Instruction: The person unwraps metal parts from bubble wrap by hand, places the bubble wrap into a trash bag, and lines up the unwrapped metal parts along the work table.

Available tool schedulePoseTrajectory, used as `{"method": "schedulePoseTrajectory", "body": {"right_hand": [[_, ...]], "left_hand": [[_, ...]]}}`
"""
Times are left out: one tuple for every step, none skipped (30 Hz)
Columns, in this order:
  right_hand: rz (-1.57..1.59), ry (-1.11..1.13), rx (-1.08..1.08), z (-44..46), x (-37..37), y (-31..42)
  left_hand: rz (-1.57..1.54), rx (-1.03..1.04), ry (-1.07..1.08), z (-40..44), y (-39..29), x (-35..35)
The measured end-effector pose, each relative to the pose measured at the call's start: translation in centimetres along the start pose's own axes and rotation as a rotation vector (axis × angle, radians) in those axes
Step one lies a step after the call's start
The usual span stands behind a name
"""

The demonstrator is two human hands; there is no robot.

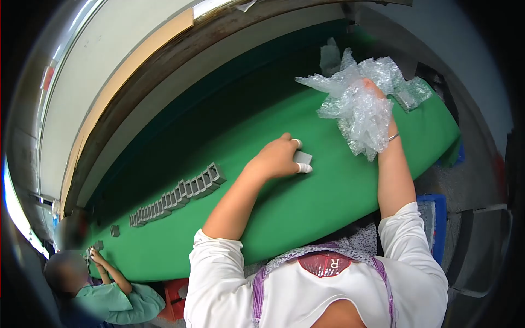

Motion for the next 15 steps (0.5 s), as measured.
{"method": "schedulePoseTrajectory", "body": {"right_hand": [[0.004,0.008,0.001,-0.1,-0.1,0.0],[0.054,-0.012,-0.003,-0.4,-0.3,0.1],[0.119,-0.007,-0.009,0.3,0.6,-0.3],[0.198,-0.029,0.046,0.1,2.1,-0.2],[0.254,-0.112,0.111,-0.6,2.9,-0.1],[0.307,-0.193,0.179,-1.3,3.8,0.2],[0.315,-0.235,0.254,-1.4,3.6,-0.2],[0.308,-0.268,0.275,-1.9,3.2,0.1],[0.301,-0.302,0.297,-2.2,2.8,0.1],[0.302,-0.238,0.255,-2.2,3.0,0.4],[0.309,-0.227,0.255,-2.1,3.0,0.2],[0.304,-0.21,0.263,-2.4,3.3,0.4],[0.298,-0.194,0.271,-2.4,3.4,0.5],[0.302,-0.191,0.269,-2.3,3.0,0.3],[0.295,-0.136,0.256,-2.0,3.0,0.0]], "left_hand": [[0.007,0.022,-0.001,-0.1,-0.7,0.1],[0.028,0.038,0.023,0.0,-0.7,0.6],[0.008,0.058,0.002,-0.7,-0.5,0.2],[-0.011,0.079,-0.019,-1.5,-0.2,-0.1],[-0.068,0.181,-0.062,-2.4,-0.5,-0.3],[-0.105,0.185,-0.055,-2.9,-0.6,-0.4],[-0.141,0.19,-0.05,-3.5,-0.5,-0.7],[-0.137,0.172,-0.053,-4.0,-0.2,-1.1],[-0.135,0.151,-0.067,-4.6,0.7,-1.5],[-0.133,0.131,-0.081,-5.3,2.1,-1.9],[-0.09,0.116,-0.124,-6.3,3.6,-2.6],[-0.041,0.1,-0.178,-7.4,5.2,-3.0],[0.008,0.084,-0.232,-8.7,6.3,-3.6],[0.01,0.037,-0.255,-9.9,7.7,-4.1],[0.012,-0.02,-0.279,-11.3,9.0,-4.6]]}}
Point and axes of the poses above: each hand's wrist, its own z-axis towards the middle knuckle, its own x-axis out of the palm, y = z × x, the point moved 8 cm from there along z, towards the middle knuckle, and after that the axes turned 9 degrees about -z, right-handed, at the moved point
